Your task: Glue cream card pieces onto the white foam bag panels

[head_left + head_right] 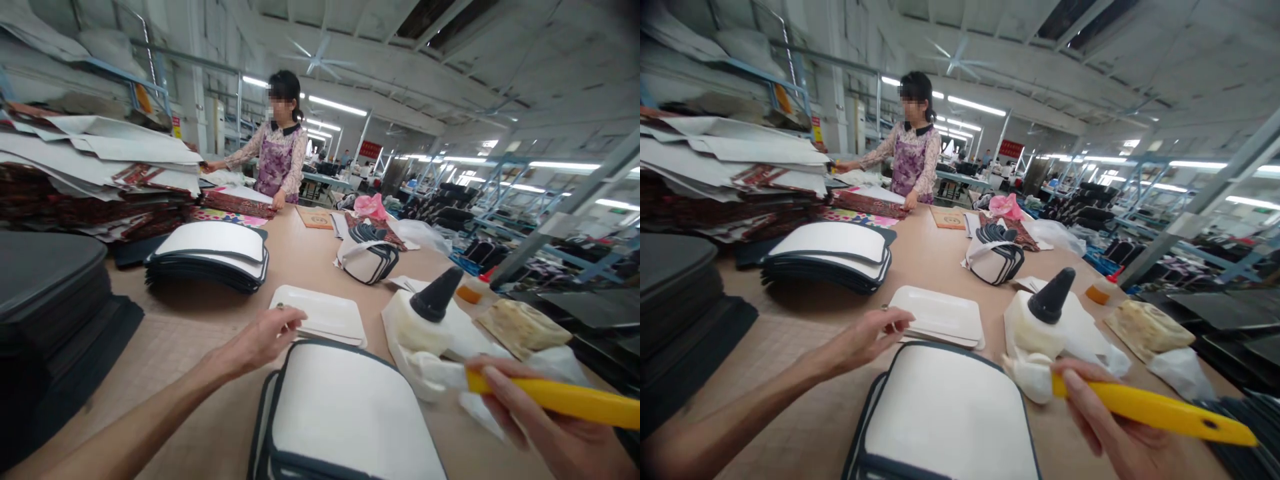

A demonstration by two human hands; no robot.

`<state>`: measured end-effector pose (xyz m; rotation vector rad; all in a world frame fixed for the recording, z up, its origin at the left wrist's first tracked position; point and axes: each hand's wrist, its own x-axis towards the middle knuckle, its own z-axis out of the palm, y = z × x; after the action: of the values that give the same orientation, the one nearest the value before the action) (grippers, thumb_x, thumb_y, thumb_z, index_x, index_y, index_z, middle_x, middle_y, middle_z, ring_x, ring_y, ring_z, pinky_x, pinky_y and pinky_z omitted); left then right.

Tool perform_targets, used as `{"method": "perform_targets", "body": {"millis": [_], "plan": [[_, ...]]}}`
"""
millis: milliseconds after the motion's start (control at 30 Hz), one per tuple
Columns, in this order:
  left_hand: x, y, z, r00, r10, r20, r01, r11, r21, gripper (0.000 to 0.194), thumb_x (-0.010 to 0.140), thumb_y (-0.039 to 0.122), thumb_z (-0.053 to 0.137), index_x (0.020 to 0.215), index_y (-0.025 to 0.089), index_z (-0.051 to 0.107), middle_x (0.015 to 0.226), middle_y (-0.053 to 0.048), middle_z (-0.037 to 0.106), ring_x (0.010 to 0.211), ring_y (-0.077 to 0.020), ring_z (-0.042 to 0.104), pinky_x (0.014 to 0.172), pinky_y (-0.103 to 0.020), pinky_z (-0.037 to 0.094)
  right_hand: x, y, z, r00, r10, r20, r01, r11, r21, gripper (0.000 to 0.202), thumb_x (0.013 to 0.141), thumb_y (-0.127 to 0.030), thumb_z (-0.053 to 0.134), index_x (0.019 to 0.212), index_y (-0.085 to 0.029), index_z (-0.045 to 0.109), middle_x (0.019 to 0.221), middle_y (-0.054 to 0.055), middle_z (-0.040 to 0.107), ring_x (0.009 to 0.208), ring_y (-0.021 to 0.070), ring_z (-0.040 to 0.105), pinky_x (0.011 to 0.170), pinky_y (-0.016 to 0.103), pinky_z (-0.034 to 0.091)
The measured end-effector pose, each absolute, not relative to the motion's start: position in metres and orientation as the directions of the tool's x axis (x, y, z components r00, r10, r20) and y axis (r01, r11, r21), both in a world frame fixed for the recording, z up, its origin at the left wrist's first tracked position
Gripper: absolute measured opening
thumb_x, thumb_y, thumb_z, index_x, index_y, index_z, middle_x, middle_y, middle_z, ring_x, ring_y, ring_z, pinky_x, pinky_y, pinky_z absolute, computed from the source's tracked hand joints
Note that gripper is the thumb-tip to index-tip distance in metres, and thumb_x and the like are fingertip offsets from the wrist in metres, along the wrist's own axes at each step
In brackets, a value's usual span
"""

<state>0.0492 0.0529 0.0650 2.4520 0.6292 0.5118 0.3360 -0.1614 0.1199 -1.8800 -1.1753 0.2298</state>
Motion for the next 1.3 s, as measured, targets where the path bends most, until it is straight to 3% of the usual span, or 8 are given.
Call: {"method": "perform_targets", "body": {"millis": [100,167,333,533,800,1033,1167,1300], "plan": [[0.063,0.091,0.047,0.785,0.583,0.21,0.454,-0.771,0.446,0.033,0.076,0.011,0.058,0.108,0.015,0.051,0.105,-0.009,0.056,0.097,-0.0223,0.052,0.086,-0.033,0.041,0.322,-0.107,0.116,0.348,0.924,0.159,0.495,-0.037,-0.868,0.042,0.084,-0.047,0.045,0.116,-0.02,0.054,0.059,-0.001,0.06,0.044,0.0138,0.055,0.045,0.026,0.048],[0.067,0.109,0.033,0.813,0.56,0.158,0.467,-0.79,0.399,0.037,0.073,0.012,0.062,0.108,0.014,0.052,0.107,-0.011,0.055,0.099,-0.025,0.051,0.088,-0.036,0.04,0.32,-0.067,0.102,0.162,0.981,0.107,0.475,0.017,-0.88,0.038,0.086,-0.04,0.04,0.113,-0.018,0.053,0.07,0.003,0.062,0.053,0.0149,0.059,0.053,0.029,0.05],[0.065,0.126,0.013,0.861,0.503,0.077,0.441,-0.812,0.382,0.039,0.074,0.013,0.062,0.11,0.016,0.051,0.105,-0.011,0.054,0.098,-0.0253,0.05,0.087,-0.036,0.04,0.346,0.003,0.049,-0.125,0.987,0.1,0.851,0.158,-0.501,0.032,0.074,-0.027,0.052,0.105,-0.021,0.056,0.098,0.007,0.062,0.084,0.0216,0.06,0.078,0.038,0.047],[0.057,0.141,0.008,0.881,0.469,0.058,0.4,-0.804,0.44,0.042,0.078,0.016,0.057,0.118,0.02,0.046,0.108,-0.008,0.052,0.101,-0.0239,0.049,0.088,-0.033,0.04,0.372,0.019,0.021,-0.17,0.984,-0.045,0.918,0.141,-0.37,0.048,0.06,-0.02,0.067,0.105,-0.018,0.054,0.099,0.01,0.061,0.088,0.0256,0.057,0.081,0.038,0.044],[0.055,0.14,0.008,0.888,0.455,0.073,0.386,-0.82,0.422,0.037,0.083,0.02,0.051,0.119,0.023,0.044,0.105,-0.007,0.052,0.096,-0.0215,0.053,0.086,-0.031,0.041,0.367,0.007,0.029,-0.263,0.956,-0.133,0.925,0.211,-0.316,0.038,0.071,-0.015,0.054,0.109,-0.018,0.05,0.098,0.007,0.059,0.085,0.0195,0.056,0.076,0.028,0.043],[0.058,0.14,0.016,0.878,0.477,0.024,0.436,-0.821,0.368,0.021,0.087,0.022,0.049,0.107,0.017,0.049,0.096,-0.008,0.054,0.088,-0.0218,0.056,0.079,-0.032,0.044,0.364,0.004,0.037,-0.23,0.967,-0.105,0.937,0.191,-0.292,0.027,0.079,-0.015,0.039,0.102,-0.021,0.053,0.089,0.005,0.062,0.079,0.0192,0.057,0.073,0.03,0.042],[0.058,0.143,0.007,0.876,0.477,0.071,0.421,-0.827,0.372,0.018,0.088,0.022,0.046,0.106,0.018,0.049,0.098,-0.008,0.055,0.089,-0.0215,0.055,0.079,-0.032,0.044,0.362,0.005,0.041,-0.201,0.978,-0.055,0.936,0.175,-0.305,0.022,0.081,-0.019,0.039,0.1,-0.021,0.05,0.09,0.005,0.061,0.078,0.0193,0.058,0.071,0.031,0.044],[0.059,0.141,0.009,0.88,0.468,0.084,0.407,-0.832,0.377,0.011,0.089,0.02,0.041,0.096,0.017,0.049,0.096,-0.008,0.054,0.087,-0.021,0.054,0.078,-0.032,0.043,0.364,0.006,0.033,-0.206,0.978,-0.027,0.929,0.187,-0.32,0.023,0.077,-0.024,0.051,0.101,-0.023,0.051,0.095,0.005,0.062,0.081,0.0204,0.058,0.075,0.032,0.044]]}}
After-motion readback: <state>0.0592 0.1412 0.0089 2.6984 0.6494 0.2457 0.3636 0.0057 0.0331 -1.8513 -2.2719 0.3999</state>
